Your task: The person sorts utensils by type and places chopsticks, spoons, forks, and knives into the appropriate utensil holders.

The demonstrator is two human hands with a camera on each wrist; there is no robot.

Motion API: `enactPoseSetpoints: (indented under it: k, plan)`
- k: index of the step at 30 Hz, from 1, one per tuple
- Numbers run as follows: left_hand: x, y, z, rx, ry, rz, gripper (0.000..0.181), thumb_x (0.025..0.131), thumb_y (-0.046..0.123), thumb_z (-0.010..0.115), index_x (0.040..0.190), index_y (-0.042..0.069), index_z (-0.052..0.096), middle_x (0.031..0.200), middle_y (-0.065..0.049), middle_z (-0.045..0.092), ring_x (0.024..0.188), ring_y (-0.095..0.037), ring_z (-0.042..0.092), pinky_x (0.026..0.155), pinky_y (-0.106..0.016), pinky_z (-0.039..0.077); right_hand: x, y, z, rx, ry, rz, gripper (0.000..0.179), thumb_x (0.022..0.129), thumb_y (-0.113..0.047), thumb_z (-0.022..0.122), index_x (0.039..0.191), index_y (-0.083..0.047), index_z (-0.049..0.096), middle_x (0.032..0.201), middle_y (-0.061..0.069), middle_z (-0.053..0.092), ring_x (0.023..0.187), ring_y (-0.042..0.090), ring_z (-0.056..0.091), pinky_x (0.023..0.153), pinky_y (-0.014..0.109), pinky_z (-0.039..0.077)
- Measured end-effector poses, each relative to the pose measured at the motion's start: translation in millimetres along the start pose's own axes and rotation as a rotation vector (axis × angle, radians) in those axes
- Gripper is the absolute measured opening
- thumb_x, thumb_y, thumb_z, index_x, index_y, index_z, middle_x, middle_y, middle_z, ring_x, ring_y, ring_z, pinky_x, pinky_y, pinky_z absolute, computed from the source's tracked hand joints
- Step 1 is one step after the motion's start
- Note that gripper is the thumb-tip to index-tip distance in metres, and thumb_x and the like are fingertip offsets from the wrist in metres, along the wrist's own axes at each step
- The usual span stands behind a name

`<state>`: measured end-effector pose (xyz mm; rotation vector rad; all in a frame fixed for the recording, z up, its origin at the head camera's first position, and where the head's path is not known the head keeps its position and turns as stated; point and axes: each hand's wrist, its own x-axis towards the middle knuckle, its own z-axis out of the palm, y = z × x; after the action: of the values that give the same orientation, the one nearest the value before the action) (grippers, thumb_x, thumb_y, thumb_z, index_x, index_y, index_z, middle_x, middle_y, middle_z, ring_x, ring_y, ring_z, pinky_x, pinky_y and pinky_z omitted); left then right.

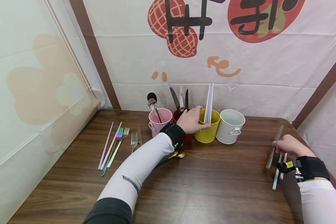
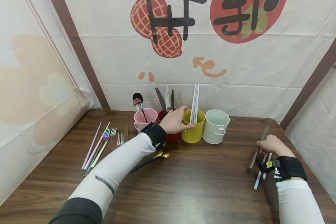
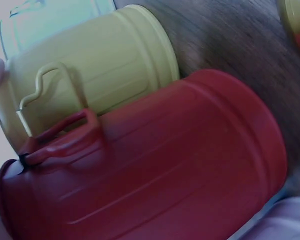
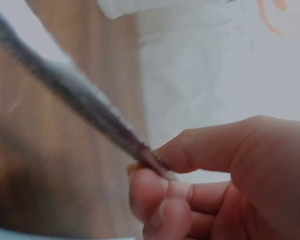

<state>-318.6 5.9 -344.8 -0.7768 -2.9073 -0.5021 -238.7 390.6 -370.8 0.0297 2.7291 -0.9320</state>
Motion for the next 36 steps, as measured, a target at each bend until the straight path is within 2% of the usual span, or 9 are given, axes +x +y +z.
enactPoseSetpoints:
  k: [6,10,13,15,17,21,24,30,36]
  plan:
    - [-8.4,-2.1,-19.1,0.097,0.014,0.117,0.085,0.084,0.060,0.065,0.143,0.008,0.034,0.138,-0.008,0.050,0.130,-0.021,0.044,0.113,-0.051,0.020,-5.1,-31.1,-17.2,0.021,0.118,-0.077,0.040,0.100,-0.017,0.044,0.080,0.010,0.066,0.062,-0.002,0.061,0.055,0.009,0.057,0.055,0.025,0.045]
    - [-24.2,-19.9,-31.3,0.251,0.106,0.259,0.077,0.087,0.060,0.061,0.140,0.008,0.041,0.139,-0.008,0.049,0.130,-0.023,0.042,0.111,-0.051,0.024,-9.4,-55.5,-23.3,0.084,0.222,-0.133,0.043,0.102,-0.021,0.044,0.086,0.014,0.063,0.064,0.000,0.062,0.055,0.008,0.056,0.054,0.024,0.046]
    - [-38.0,-37.6,-36.0,0.288,0.185,0.304,0.069,0.088,0.058,0.060,0.134,0.008,0.048,0.134,-0.009,0.052,0.127,-0.024,0.045,0.110,-0.049,0.027,-13.1,-72.5,-26.2,0.105,0.307,-0.197,0.043,0.102,-0.022,0.046,0.083,0.013,0.062,0.063,0.000,0.062,0.054,0.007,0.055,0.051,0.023,0.045]
    - [-45.7,-47.8,-38.3,0.248,0.220,0.276,0.068,0.088,0.057,0.061,0.131,0.006,0.049,0.129,-0.010,0.054,0.122,-0.025,0.048,0.108,-0.045,0.031,-14.5,-83.1,-28.7,0.112,0.364,-0.240,0.042,0.102,-0.022,0.047,0.084,0.013,0.062,0.063,0.000,0.062,0.053,0.007,0.054,0.049,0.023,0.042]
    - [-50.5,-55.9,-39.4,0.171,0.231,0.200,0.071,0.086,0.058,0.063,0.130,0.004,0.048,0.123,-0.011,0.056,0.115,-0.026,0.051,0.103,-0.041,0.037,-14.4,-94.0,-31.3,0.134,0.404,-0.266,0.042,0.102,-0.024,0.047,0.088,0.013,0.061,0.063,-0.003,0.061,0.053,0.007,0.053,0.049,0.022,0.042]
    - [-52.8,-63.3,-38.2,0.023,0.178,-0.006,0.089,0.080,0.067,0.064,0.136,0.002,0.039,0.116,-0.013,0.055,0.104,-0.025,0.054,0.094,-0.037,0.046,-9.7,-118.0,-31.8,0.180,0.472,-0.312,0.042,0.102,-0.026,0.046,0.093,0.012,0.060,0.063,-0.014,0.060,0.053,0.005,0.055,0.049,0.021,0.039]
    - [-51.1,-63.9,-34.3,-0.034,0.137,-0.113,0.105,0.074,0.074,0.064,0.143,0.002,0.030,0.124,-0.016,0.055,0.111,-0.030,0.055,0.101,-0.042,0.042,-3.6,-137.8,-26.0,0.227,0.513,-0.363,0.040,0.102,-0.024,0.046,0.095,0.012,0.059,0.063,-0.020,0.059,0.053,0.001,0.056,0.047,0.019,0.039]
    - [-47.7,-63.8,-23.8,-0.024,0.125,-0.160,0.114,0.069,0.079,0.063,0.145,0.005,0.025,0.135,-0.017,0.053,0.123,-0.033,0.050,0.113,-0.043,0.023,13.1,-170.6,-2.2,0.418,0.546,-0.467,0.029,0.102,-0.016,0.047,0.094,0.010,0.058,0.063,-0.020,0.060,0.053,-0.001,0.056,0.045,0.016,0.042]
    - [-44.5,-64.0,-21.9,-0.035,0.132,-0.181,0.115,0.068,0.081,0.062,0.147,0.006,0.024,0.136,-0.016,0.054,0.124,-0.035,0.046,0.106,-0.044,0.035,26.3,-200.7,22.6,0.570,0.533,-0.517,0.026,0.102,-0.017,0.049,0.095,0.007,0.058,0.068,-0.013,0.063,0.058,0.003,0.058,0.048,0.016,0.045]
